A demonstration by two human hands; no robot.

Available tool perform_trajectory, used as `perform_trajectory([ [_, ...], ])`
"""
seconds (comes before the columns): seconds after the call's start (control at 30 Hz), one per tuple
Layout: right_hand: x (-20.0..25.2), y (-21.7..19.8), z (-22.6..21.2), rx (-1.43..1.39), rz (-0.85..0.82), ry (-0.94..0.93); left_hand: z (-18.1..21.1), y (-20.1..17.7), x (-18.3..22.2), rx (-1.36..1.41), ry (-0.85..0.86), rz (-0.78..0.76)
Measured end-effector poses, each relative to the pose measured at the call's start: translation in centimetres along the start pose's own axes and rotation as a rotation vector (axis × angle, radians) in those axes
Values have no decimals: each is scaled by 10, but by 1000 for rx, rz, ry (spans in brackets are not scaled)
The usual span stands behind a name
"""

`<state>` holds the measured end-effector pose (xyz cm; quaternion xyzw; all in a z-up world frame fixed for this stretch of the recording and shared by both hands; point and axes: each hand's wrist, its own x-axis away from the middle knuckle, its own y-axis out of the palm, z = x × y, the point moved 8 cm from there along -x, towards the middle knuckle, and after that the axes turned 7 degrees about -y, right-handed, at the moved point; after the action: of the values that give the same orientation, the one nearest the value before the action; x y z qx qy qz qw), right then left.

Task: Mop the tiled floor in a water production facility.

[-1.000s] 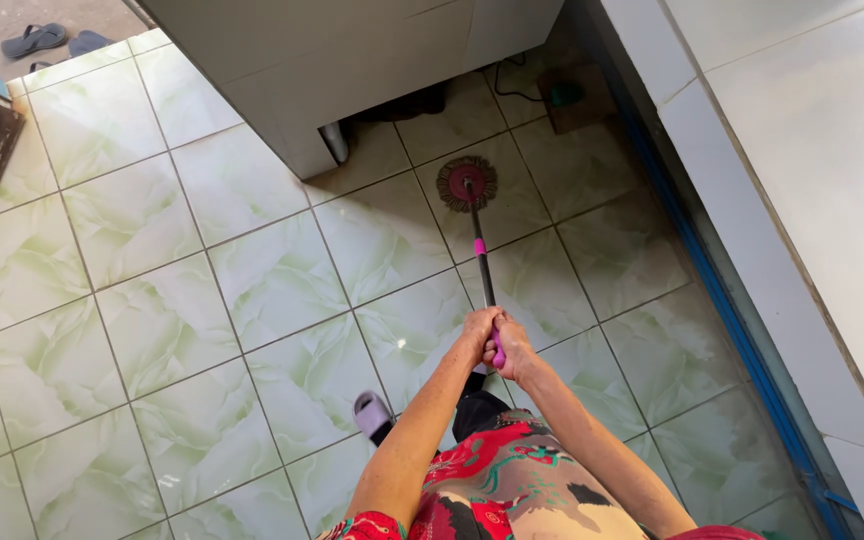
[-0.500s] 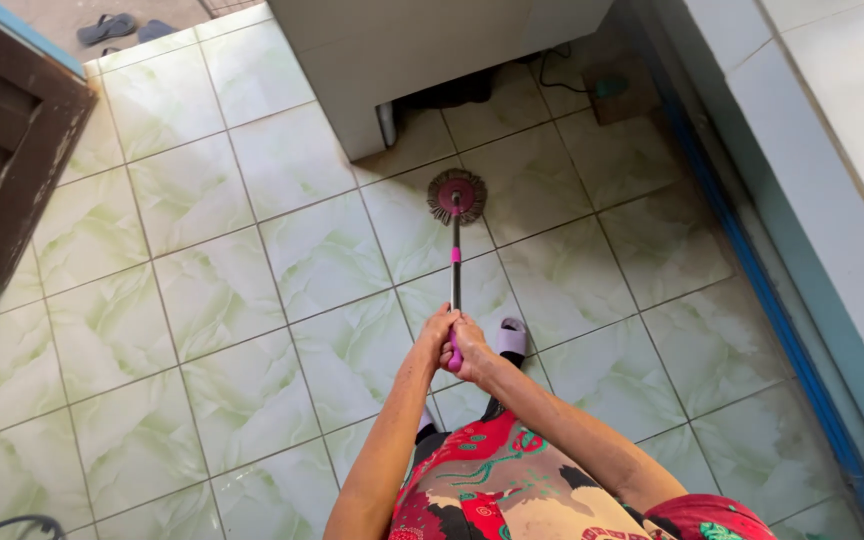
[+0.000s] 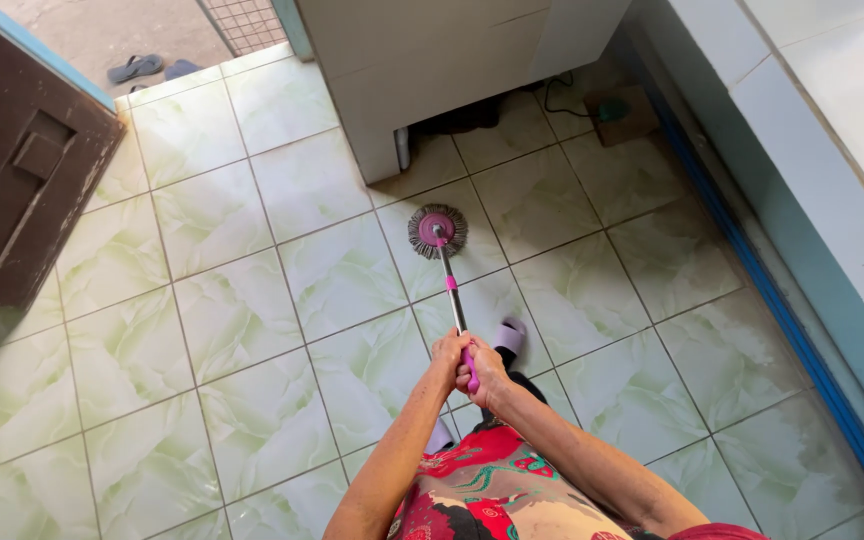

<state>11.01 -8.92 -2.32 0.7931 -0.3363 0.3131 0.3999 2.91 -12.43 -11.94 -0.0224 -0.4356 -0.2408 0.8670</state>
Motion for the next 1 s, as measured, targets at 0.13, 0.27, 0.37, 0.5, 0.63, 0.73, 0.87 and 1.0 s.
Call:
perform_trajectory([
  [0.13,-29,10,-38,7,-22,23,46,18,-17,-32,36,53],
  [0.27,-57,29,-87,42,3,23,91,36,-38,119,-89,68],
  [0.37,-82,39,-124,74,-24,28,123,52,-57,137,-132,91],
  [0.5,-105,54,-181,144,9,59,160,79,-97,186,-138,72],
  [0.63,-151,59,-219,169,-12,56,188,96,-154,205,-73,55],
  [0.73,-182,72,-248,147,-45,40,226,102,-186,58,40,106],
  [0.87,-216,96,-278,151,-72,8,260,105,-215,181,-63,68],
  [1.0,-227,118,-296,189,-70,13,286,104,-212,169,-123,53],
])
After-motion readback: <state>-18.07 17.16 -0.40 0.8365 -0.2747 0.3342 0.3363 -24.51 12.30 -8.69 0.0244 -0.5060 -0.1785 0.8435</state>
